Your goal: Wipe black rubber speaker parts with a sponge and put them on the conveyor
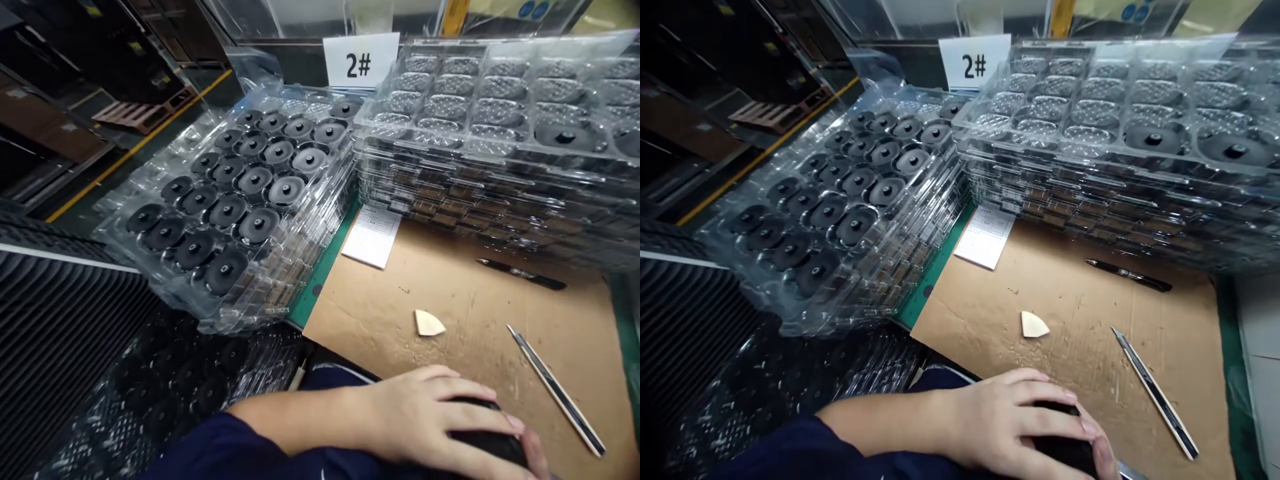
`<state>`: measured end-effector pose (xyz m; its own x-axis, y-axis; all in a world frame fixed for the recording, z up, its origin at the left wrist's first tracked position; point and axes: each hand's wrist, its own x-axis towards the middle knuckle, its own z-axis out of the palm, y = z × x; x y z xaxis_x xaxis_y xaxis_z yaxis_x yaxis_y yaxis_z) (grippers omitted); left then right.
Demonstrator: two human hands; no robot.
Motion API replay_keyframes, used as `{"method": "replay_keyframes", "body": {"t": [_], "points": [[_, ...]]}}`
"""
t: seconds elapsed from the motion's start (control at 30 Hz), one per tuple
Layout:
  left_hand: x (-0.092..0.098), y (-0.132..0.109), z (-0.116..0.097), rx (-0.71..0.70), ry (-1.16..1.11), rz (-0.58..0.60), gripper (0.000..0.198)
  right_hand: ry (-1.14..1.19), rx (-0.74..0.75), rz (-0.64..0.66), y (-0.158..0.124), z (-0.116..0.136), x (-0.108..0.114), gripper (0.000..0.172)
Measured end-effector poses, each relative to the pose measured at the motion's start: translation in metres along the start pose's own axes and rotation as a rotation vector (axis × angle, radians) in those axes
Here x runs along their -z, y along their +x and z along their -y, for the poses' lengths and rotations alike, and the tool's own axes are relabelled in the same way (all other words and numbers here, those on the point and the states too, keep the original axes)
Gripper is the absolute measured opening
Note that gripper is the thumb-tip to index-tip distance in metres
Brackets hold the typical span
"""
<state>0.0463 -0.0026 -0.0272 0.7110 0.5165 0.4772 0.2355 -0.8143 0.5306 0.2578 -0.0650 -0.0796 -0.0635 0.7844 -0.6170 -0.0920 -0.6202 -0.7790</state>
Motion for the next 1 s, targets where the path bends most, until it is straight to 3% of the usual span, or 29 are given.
{"method": "replay_keyframes", "body": {"t": [0.13,0.2,0.3,0.4,0.53,0.57,0.63,0.7,0.8,1.0], "points": [[0.02,0.004,0.007,0.176,-0.113,0.182,0.036,0.166,-0.169,0.059,0.015,0.005,-0.014,0.049],[0.032,0.007,0.013,0.248,-0.202,0.21,0.038,0.133,-0.148,0.122,0.027,0.021,-0.026,0.053],[0.043,0.005,0.021,0.334,-0.401,0.152,0.044,-0.117,-0.013,0.149,0.04,0.046,-0.044,0.054],[0.04,-0.007,0.026,0.591,-0.692,-0.097,0.051,-0.439,0.123,0.179,0.052,0.067,-0.055,0.056],[0.028,-0.025,0.034,1.102,-1.221,-0.747,0.053,-0.912,0.359,-0.104,0.072,0.071,-0.062,0.047],[0.026,-0.028,0.037,1.148,-1.328,-0.871,0.05,-0.978,0.434,-0.155,0.077,0.067,-0.064,0.046],[0.025,-0.032,0.044,1.159,-1.444,-1.044,0.048,-1.0,0.55,-0.13,0.082,0.055,-0.072,0.038],[0.023,-0.032,0.051,1.149,-1.459,-1.137,0.049,-0.946,0.604,-0.018,0.083,0.043,-0.081,0.028],[0.02,-0.029,0.059,1.159,-1.471,-1.183,0.047,-0.87,0.62,0.11,0.082,0.043,-0.089,0.024],[0.008,-0.026,0.066,1.138,-1.496,-1.177,0.046,-0.742,0.542,0.044,0.099,0.09,-0.091,0.023]]}}
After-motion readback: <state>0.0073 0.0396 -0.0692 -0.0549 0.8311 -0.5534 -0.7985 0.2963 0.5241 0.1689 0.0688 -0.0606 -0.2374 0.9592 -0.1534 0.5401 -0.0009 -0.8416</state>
